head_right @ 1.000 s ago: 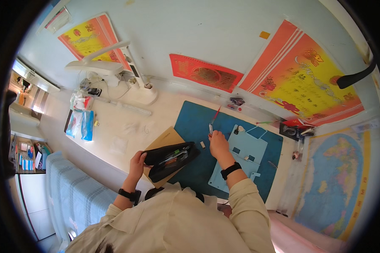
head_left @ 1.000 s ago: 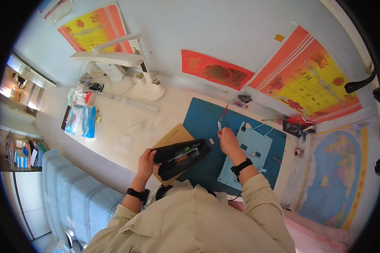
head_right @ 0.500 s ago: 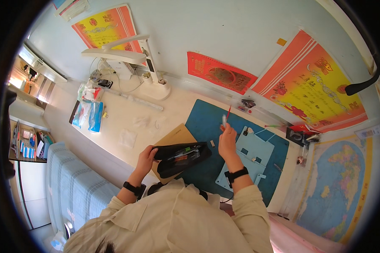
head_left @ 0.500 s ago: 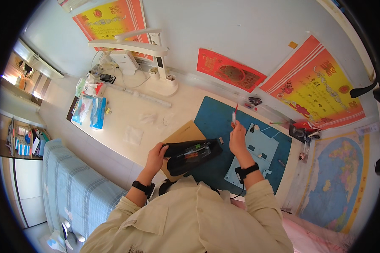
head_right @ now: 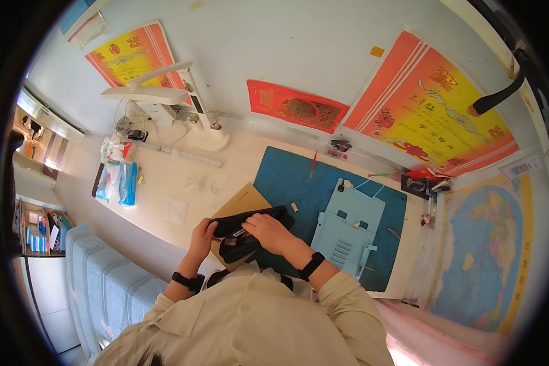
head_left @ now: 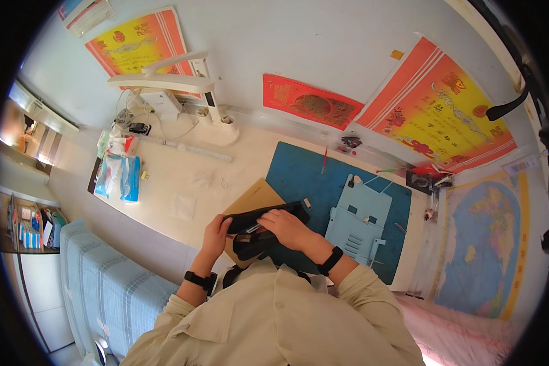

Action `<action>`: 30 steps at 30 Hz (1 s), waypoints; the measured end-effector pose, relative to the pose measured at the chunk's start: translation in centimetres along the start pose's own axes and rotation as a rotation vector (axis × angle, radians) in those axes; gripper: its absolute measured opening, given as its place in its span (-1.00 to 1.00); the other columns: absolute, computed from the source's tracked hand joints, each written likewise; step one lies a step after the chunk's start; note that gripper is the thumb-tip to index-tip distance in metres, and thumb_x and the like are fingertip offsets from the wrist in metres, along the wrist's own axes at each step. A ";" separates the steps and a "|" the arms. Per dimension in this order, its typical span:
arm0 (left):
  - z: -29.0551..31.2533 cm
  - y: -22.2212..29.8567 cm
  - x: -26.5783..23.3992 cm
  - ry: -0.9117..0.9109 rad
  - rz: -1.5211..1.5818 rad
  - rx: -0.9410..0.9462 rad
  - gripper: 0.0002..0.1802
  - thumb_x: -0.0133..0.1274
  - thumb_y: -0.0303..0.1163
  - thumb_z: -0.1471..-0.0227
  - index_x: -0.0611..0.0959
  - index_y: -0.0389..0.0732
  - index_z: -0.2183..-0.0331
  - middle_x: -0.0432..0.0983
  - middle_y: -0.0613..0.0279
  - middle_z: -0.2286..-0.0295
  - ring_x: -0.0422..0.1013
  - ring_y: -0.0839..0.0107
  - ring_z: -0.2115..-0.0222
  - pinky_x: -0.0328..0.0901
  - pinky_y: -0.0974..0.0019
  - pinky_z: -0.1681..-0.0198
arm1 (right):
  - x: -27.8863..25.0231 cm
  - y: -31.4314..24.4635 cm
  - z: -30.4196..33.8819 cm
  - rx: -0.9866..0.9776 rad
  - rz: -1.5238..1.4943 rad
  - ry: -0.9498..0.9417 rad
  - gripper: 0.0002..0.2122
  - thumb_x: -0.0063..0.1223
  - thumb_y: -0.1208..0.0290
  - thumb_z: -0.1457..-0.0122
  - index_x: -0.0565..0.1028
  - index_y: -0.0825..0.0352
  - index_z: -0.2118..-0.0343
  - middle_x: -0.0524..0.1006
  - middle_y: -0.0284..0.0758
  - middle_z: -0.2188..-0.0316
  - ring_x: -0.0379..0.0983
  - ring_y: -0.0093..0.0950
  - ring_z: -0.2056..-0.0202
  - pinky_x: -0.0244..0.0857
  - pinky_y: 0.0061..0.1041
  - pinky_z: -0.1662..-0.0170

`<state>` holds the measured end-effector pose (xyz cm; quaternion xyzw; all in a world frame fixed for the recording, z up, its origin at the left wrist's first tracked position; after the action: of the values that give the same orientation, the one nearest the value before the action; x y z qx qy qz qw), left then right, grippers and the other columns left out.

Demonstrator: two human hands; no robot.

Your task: The person assembles a white desk lamp by attaching the head to the base and adjusting its position. They then open a black pencil case, remove a pen, and place it on a blue plastic component on the desk.

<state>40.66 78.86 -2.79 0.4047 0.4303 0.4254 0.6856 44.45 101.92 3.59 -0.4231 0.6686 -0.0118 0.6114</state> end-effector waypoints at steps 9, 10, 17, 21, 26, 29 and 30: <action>1.5 -0.8 0.8 -0.011 -0.005 -0.128 -0.67 -0.09 -0.22 -0.31 0.50 -0.32 0.12 0.54 0.10 0.30 0.51 0.34 0.33 0.47 0.28 0.37 | -5.3 17.4 4.6 0.866 -0.133 0.528 -0.83 0.09 0.48 -0.18 0.47 0.40 0.19 0.47 -0.11 0.25 0.45 -0.13 0.19 0.34 -0.25 0.10; 1.6 -1.0 0.8 -0.013 0.017 -0.170 -0.66 -0.10 -0.21 -0.32 0.49 -0.31 0.10 0.54 0.11 0.28 0.51 0.34 0.31 0.47 0.28 0.36 | -5.5 19.2 4.5 0.863 -0.093 0.525 -0.82 0.11 0.45 -0.18 0.47 0.39 0.20 0.46 -0.10 0.24 0.44 -0.13 0.18 0.34 -0.25 0.10; 2.2 -1.1 0.6 -0.035 0.064 -0.187 -0.72 -0.14 -0.26 -0.33 0.48 -0.23 0.06 0.54 0.14 0.26 0.52 0.35 0.26 0.48 0.29 0.33 | -3.6 23.3 2.6 1.016 0.261 0.328 -0.82 0.15 0.37 -0.19 0.46 0.37 0.30 0.44 -0.08 0.20 0.36 -0.09 0.06 0.34 -0.18 0.06; 2.1 -0.5 0.2 -0.034 0.074 -0.167 -0.71 -0.15 -0.28 -0.33 0.48 -0.21 0.03 0.54 0.14 0.24 0.54 0.35 0.24 0.50 0.29 0.33 | -2.7 22.0 3.1 0.956 0.072 0.144 -0.84 0.11 0.41 -0.19 0.43 0.40 0.34 0.45 -0.06 0.24 0.40 -0.05 0.14 0.34 -0.16 0.11; 1.0 -0.1 -0.9 -0.052 0.092 -0.169 -0.69 -0.16 -0.27 -0.33 0.48 -0.21 0.01 0.54 0.15 0.23 0.54 0.35 0.25 0.52 0.29 0.34 | -0.9 15.5 6.5 0.813 -0.035 0.108 -0.84 0.11 0.43 -0.17 0.40 0.41 0.36 0.45 -0.04 0.27 0.43 -0.02 0.23 0.33 -0.15 0.17; 0.6 -0.6 -1.3 -0.055 0.090 -0.183 -0.69 -0.15 -0.26 -0.33 0.48 -0.22 0.02 0.53 0.16 0.23 0.54 0.36 0.24 0.51 0.30 0.34 | 0.6 12.6 7.4 0.850 0.013 0.146 -0.83 0.12 0.43 -0.16 0.41 0.40 0.33 0.45 -0.05 0.27 0.44 -0.02 0.23 0.35 -0.16 0.19; 0.5 -0.8 -1.2 -0.062 0.093 -0.181 -0.69 -0.15 -0.25 -0.33 0.48 -0.22 0.02 0.53 0.16 0.23 0.53 0.36 0.23 0.51 0.30 0.34 | 0.9 12.1 7.4 0.858 0.048 0.164 -0.83 0.12 0.43 -0.15 0.40 0.40 0.32 0.45 -0.05 0.27 0.44 -0.02 0.23 0.36 -0.16 0.19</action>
<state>40.96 77.38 -3.03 0.3734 0.3496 0.4811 0.7120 44.03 112.90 -5.48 -0.1128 0.6593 -0.3077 0.6767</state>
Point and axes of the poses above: each hand's wrist, its own z-axis away from the middle knuckle, its own x-axis out of the palm, y = z × x, the point moved 4 cm from there along -z, towards the middle knuckle
